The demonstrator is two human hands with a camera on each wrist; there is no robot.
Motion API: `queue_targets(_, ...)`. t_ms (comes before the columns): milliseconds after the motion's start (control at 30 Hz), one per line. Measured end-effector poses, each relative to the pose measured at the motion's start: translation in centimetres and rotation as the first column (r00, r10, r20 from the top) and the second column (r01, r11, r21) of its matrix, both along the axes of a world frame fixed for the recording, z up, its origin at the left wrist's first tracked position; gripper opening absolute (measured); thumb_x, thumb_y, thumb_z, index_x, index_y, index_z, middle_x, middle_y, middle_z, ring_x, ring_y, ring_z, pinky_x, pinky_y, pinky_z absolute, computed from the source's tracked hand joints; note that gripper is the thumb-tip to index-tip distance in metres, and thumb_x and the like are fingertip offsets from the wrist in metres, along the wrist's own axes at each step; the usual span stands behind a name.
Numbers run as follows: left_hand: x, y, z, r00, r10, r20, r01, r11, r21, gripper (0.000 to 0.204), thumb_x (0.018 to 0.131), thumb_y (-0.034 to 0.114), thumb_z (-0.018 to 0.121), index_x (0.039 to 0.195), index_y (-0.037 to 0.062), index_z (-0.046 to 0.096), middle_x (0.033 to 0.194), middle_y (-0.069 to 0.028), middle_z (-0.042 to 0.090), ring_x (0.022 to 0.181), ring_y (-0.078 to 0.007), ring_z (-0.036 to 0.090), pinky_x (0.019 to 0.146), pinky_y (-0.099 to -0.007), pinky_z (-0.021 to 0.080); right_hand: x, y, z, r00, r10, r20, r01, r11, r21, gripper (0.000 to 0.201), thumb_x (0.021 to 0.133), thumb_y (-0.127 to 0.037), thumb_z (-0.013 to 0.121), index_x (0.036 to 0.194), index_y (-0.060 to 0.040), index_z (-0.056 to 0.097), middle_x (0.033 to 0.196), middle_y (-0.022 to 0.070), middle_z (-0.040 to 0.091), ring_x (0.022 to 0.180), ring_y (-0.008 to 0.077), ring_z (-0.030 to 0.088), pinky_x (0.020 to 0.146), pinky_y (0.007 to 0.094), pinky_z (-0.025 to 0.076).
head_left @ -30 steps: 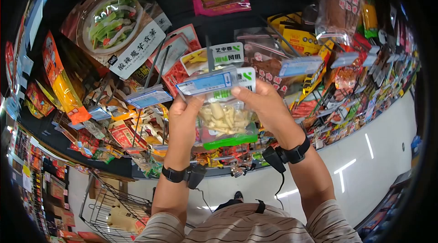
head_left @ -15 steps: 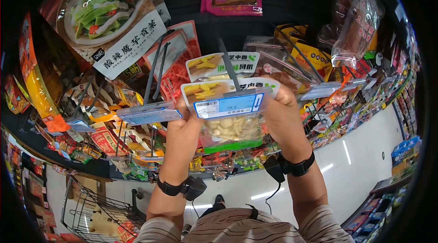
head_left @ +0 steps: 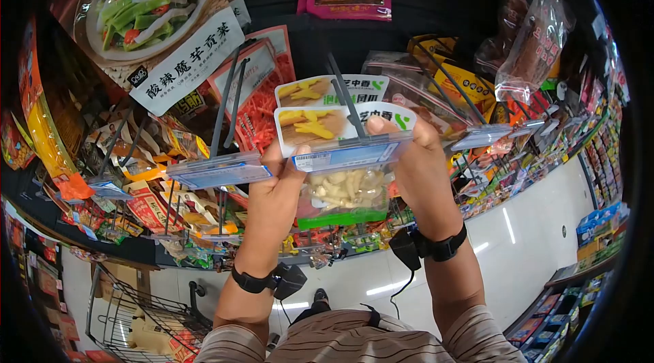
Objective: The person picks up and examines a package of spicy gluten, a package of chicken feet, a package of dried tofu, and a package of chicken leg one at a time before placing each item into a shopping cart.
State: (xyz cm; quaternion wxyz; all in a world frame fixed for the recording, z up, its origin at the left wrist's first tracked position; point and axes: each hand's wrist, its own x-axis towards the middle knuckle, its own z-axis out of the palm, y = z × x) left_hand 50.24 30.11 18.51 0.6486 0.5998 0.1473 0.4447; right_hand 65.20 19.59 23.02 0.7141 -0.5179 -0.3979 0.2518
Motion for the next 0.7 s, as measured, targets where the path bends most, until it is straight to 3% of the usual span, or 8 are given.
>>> queue_targets(100, 0.4, 1.2, -1.5, 0.993, 0.086, -0.084, -0.072, 0.985, 0.157, 0.023, 0.099, 0.013, 0.057, 0.119, 0.001, 0.057, 0.107, -0.0047, 0.065, 0.096, -0.0091, 0.056, 0.085, -0.0258, 0.046, 0.2, 0.5, 0.6, 1.0, -0.002, -0.006, 0.002, 0.998, -0.058, 0.026, 0.095, -0.022, 0.063, 0.111, -0.0013, 0.067, 0.094, 0.0004, 0.068, 0.085, 0.0066, 0.06, 0.075, 0.0239, 0.049)
queue_targets(267, 0.4, 2.6, -3.4, 0.968, -0.034, -0.25, 0.062, 0.993, 0.104, 0.035, 0.093, 0.013, 0.061, 0.125, 0.0035, 0.05, 0.104, -0.0061, 0.066, 0.091, -0.0126, 0.06, 0.081, -0.0287, 0.049, 1.6, 2.6, -0.5, 0.999, 0.026, -0.032, -0.025, 1.0, 0.005, 0.027, 0.094, -0.021, 0.062, 0.111, -0.0009, 0.065, 0.093, 0.0022, 0.068, 0.082, 0.0085, 0.061, 0.074, 0.0257, 0.05)
queue_targets(367, 0.4, 2.6, -2.0, 0.912, -0.035, -0.409, 0.07, 0.995, 0.071, 0.046, 0.09, 0.016, 0.064, 0.131, 0.0052, 0.044, 0.106, -0.0086, 0.067, 0.093, -0.0161, 0.063, 0.083, -0.0312, 0.049, 3.4, 4.8, -1.7, 0.997, 0.021, -0.069, -0.019, 0.999, 0.028, 0.028, 0.093, -0.021, 0.063, 0.112, -0.0003, 0.065, 0.093, 0.0045, 0.068, 0.079, 0.0099, 0.062, 0.073, 0.027, 0.05)
queue_targets(400, 0.5, 2.8, -1.9, 0.898, 0.001, -0.44, 0.054, 0.992, 0.112, 0.044, 0.09, 0.019, 0.064, 0.127, 0.0035, 0.047, 0.103, -0.0098, 0.067, 0.091, -0.0167, 0.063, 0.082, -0.0315, 0.049, 3.2, 5.2, -1.5, 0.989, 0.059, -0.132, -0.048, 0.995, 0.085, 0.029, 0.092, -0.022, 0.063, 0.111, 0.0005, 0.065, 0.093, 0.0067, 0.069, 0.079, 0.0112, 0.063, 0.071, 0.0279, 0.051)
queue_targets(467, 1.0, 3.8, -2.8, 0.879, 0.1, -0.466, 0.013, 0.972, 0.233, 0.039, 0.089, 0.029, 0.065, 0.111, -0.0021, 0.059, 0.093, -0.0125, 0.068, 0.085, -0.0173, 0.062, 0.078, -0.0316, 0.048, 3.6, 6.0, -1.3, 0.992, 0.009, -0.126, -0.007, 1.0, 0.022, 0.029, 0.092, -0.021, 0.063, 0.11, 0.001, 0.065, 0.093, 0.0072, 0.069, 0.079, 0.0119, 0.063, 0.072, 0.0284, 0.051)
queue_targets(567, 1.9, 4.9, -3.8, 0.884, 0.162, -0.439, -0.023, 0.952, 0.306, 0.044, 0.089, 0.032, 0.064, 0.115, -0.0016, 0.056, 0.095, -0.0139, 0.067, 0.086, -0.0206, 0.061, 0.079, -0.0338, 0.047, 4.6, 7.4, -1.7, 0.998, -0.039, -0.053, 0.04, 0.999, 0.014, 0.027, 0.091, -0.02, 0.063, 0.108, 0.0012, 0.066, 0.093, 0.0074, 0.069, 0.079, 0.0132, 0.063, 0.072, 0.0299, 0.05)
queue_targets(600, 1.8, 5.1, -3.4, 0.872, 0.106, -0.478, 0.023, 0.966, 0.257, 0.053, 0.089, 0.028, 0.065, 0.129, 0.0011, 0.045, 0.107, -0.0156, 0.065, 0.097, -0.0237, 0.062, 0.085, -0.0343, 0.047, 4.6, 7.5, -1.4, 0.998, -0.058, -0.009, 0.058, 0.998, 0.008, 0.027, 0.092, -0.02, 0.063, 0.108, 0.001, 0.066, 0.093, 0.0072, 0.069, 0.078, 0.0133, 0.063, 0.072, 0.0301, 0.05)
queue_targets(700, 2.1, 5.0, -2.1, 0.831, 0.107, -0.546, 0.031, 0.971, 0.237, 0.058, 0.088, 0.02, 0.065, 0.138, 0.0032, 0.04, 0.12, -0.016, 0.063, 0.11, -0.0247, 0.063, 0.094, -0.0353, 0.047, 5.0, 8.6, -1.3, 0.99, -0.12, 0.077, 0.118, 0.993, 0.028, 0.024, 0.092, -0.02, 0.062, 0.104, 0.0002, 0.067, 0.088, 0.0063, 0.068, 0.075, 0.0138, 0.061, 0.07, 0.0304, 0.049)
